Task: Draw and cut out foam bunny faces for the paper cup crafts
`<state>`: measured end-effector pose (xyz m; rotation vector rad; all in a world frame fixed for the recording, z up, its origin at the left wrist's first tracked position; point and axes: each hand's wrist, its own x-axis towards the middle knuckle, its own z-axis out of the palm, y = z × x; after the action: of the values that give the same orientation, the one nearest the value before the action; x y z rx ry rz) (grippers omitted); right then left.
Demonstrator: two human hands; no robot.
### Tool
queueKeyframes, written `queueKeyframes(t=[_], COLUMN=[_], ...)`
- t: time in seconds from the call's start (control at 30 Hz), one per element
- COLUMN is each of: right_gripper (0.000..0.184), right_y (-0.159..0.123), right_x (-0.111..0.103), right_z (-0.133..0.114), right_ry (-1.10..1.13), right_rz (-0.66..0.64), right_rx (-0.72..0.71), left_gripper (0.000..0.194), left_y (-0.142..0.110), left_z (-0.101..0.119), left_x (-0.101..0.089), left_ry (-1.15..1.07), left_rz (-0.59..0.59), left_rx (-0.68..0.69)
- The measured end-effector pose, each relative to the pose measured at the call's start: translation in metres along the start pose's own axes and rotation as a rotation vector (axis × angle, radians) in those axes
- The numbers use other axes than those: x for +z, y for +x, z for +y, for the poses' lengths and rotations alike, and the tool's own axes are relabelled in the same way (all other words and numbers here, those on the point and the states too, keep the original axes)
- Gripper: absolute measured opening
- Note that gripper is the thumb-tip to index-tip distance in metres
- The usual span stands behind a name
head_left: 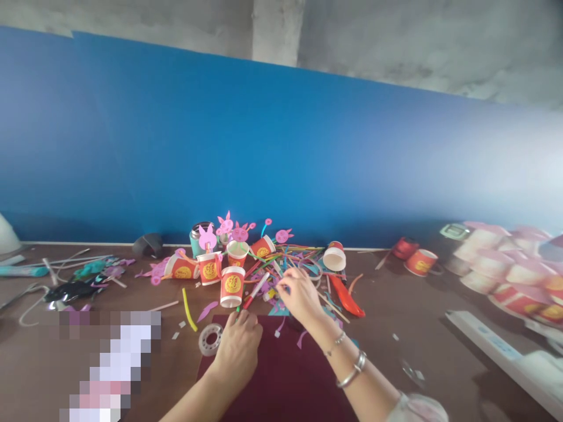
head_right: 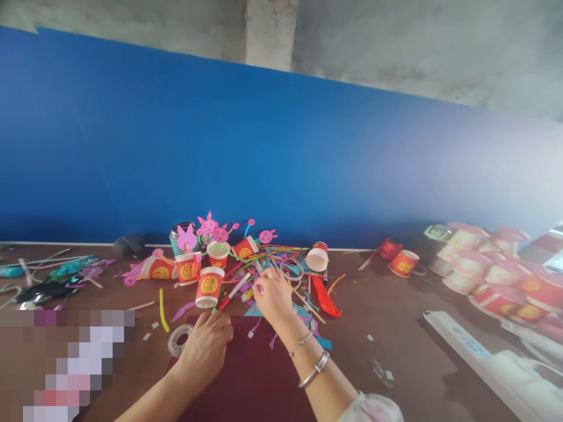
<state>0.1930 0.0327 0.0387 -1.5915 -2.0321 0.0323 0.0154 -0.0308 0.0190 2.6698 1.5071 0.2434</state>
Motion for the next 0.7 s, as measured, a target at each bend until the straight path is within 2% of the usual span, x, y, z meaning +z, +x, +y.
queueKeyframes(t=[0.07,0.13,0.3,0.5,0.7], right_gripper=[0.020,0.015,0.019,0.029,0.024], right_y=[0.009,0.017,0.031,0.035,0.035], right_x=[0.012,0.025,0.044,0.047,0.044], right_z=[-0.015,-0.025,-0.024,-0.017,-0.013], right_ry=[-0.087,-0.205,-0.249,-0.247,-0.229], right_rz=[-0.054,-0.131,-0.170,-0.226,-0.251], right_rx=[-0.065,-0.066,0.001,0.044,0.057], left_gripper=[0.023,0.025,0.024,0.024,0.025], left_y=[-0.001,-0.001,0.000,0.001,0.002], left_z=[0.001,0.001,-0.002,-0.003,-0.004], left_x=[0.003,0.007,0.012,0.011,0.013], left_ry=[-0.037,-0.087,-0.144,-0.130,-0.146], left_rz=[0.022,0.045,0.036,0.021,0.060], left_rx=[0.042,0.088,0.054,0.027,0.018])
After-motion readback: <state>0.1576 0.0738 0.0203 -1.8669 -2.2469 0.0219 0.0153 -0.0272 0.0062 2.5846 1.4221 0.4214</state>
